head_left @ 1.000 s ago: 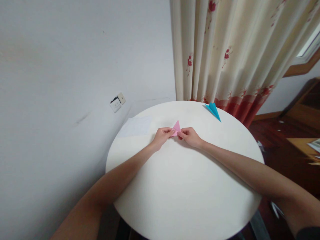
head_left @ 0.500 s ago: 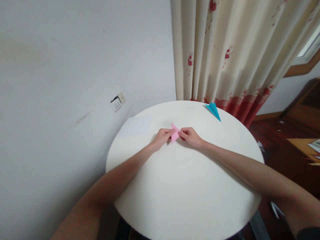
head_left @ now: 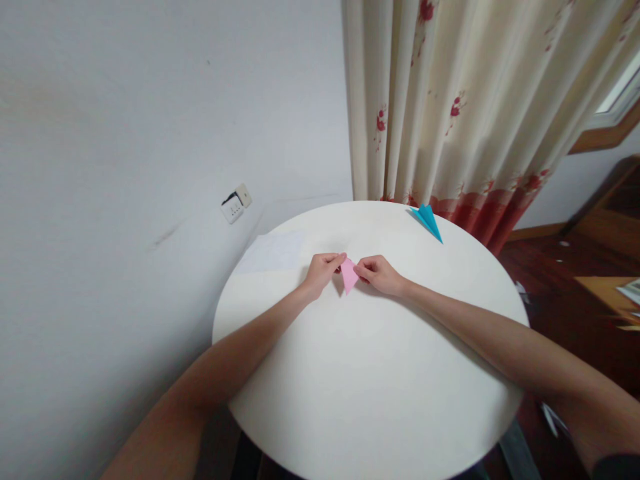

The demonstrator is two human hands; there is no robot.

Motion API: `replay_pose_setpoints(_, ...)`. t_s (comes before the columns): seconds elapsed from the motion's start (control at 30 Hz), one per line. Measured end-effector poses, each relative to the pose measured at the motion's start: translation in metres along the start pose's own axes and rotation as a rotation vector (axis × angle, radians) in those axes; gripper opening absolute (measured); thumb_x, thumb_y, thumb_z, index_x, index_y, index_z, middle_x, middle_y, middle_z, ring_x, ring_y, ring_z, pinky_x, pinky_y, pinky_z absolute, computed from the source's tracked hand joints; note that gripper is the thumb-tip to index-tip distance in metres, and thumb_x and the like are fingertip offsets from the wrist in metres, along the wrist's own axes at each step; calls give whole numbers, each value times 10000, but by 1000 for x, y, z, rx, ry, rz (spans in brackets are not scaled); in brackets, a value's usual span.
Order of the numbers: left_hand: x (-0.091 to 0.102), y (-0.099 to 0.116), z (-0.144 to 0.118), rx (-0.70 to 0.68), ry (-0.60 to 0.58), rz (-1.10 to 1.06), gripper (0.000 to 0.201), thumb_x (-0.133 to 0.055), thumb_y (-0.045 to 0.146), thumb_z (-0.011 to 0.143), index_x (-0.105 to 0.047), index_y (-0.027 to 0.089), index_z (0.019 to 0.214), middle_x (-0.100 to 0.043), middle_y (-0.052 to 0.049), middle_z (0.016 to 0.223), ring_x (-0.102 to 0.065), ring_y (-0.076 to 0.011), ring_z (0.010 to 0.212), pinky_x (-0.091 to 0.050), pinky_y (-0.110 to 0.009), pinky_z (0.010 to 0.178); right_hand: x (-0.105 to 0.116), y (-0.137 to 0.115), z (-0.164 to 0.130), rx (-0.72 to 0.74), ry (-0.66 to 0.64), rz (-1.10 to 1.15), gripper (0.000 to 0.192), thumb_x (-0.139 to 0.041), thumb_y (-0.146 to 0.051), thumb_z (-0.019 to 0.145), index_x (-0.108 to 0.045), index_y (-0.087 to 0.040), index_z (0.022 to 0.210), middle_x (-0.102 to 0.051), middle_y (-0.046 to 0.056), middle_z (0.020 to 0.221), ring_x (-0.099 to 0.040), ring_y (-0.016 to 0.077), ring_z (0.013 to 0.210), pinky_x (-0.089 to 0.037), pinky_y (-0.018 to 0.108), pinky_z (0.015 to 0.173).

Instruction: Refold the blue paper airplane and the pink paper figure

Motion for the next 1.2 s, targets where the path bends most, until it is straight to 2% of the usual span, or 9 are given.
replay_pose_setpoints(0.1, 3, -1, 2, 3, 64, -6, 488, -709, 619, 754, -749, 133, 769, -717, -90, 783, -622, -186, 722, -482, -306, 690, -1, 0, 0, -3, -21, 11, 454, -542, -509, 886, -501, -189, 566, -457, -36, 522, -352, 95, 505, -258, 247, 485)
replay_pose_setpoints(0.17, 4, -2, 2, 13, 64, -15, 500, -706, 629, 753, -750, 132, 797, -721, -95, 805, -625, -185, 732, -482, -300, 686, -2, 2, 0, -8, -14, 14, 459, -543, -522, 883, -508, -188, 570, -463, -33, 525, -357, 97, 508, -261, 246, 483)
replay_pose_setpoints(0.27, 0, -2, 0, 38, -37, -28, 526, -715, 648, 736, -739, 126, 798, -714, -96, 803, -621, -177, 714, -482, -291, 657, 0, 3, 2, -12, 49, 22, 465, -548, -546, 869, -518, -188, 574, -470, -31, 527, -358, 99, 510, -265, 246, 481)
replay_pose_setpoints(0.37, -6, -1, -4, 62, -137, 41, 537, -705, 666, 731, -689, 132, 685, -654, -57, 658, -555, -139, 590, -429, -258, 555, 3, 4, 3, -13, 138, 22, 461, -554, -540, 860, -520, -189, 564, -466, -34, 517, -353, 99, 501, -266, 251, 484)
replay_pose_setpoints(0.47, -10, 0, -8, 66, -194, 130, 535, -678, 655, 756, -623, 149, 592, -564, -12, 536, -480, -108, 505, -357, -233, 494, 7, 5, 3, -10, 213, 32, 439, -560, -514, 859, -538, -187, 567, -483, -30, 513, -372, 102, 497, -278, 256, 492)
replay_pose_setpoints(0.6, -13, 1, -8, 74, -241, 170, 528, -661, 641, 767, -604, 154, 571, -563, -16, 531, -485, -107, 502, -353, -228, 491, 10, 5, 4, -20, 283, 44, 445, -566, -528, 849, -548, -189, 561, -502, -18, 510, -392, 108, 489, -292, 260, 490)
replay_pose_setpoints(0.8, -13, 0, -9, 92, -237, 134, 449, -663, 582, 769, -698, 136, 728, -549, -5, 571, -487, -108, 520, -355, -225, 488, 17, 8, 5, -42, 402, 54, 484, -582, -591, 819, -543, -191, 549, -521, -4, 505, -415, 115, 480, -316, 266, 488)
replay_pose_setpoints(1.2, -12, -2, -7, 37, -186, 136, 406, -629, 539, 804, -644, 151, 685, -531, 14, 542, -447, -88, 483, -340, -227, 489, 23, 19, 6, -128, 533, 198, 465, -632, -582, 799, -544, -192, 563, -497, -6, 504, -401, 112, 465, -286, 264, 450)
Point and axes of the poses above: each hand's wrist, its own z-axis towards the middle knuckle, its own x-axis out of the back of the hand, y = z × x, the point moved 3 cm from there along z, towards the middle knuckle
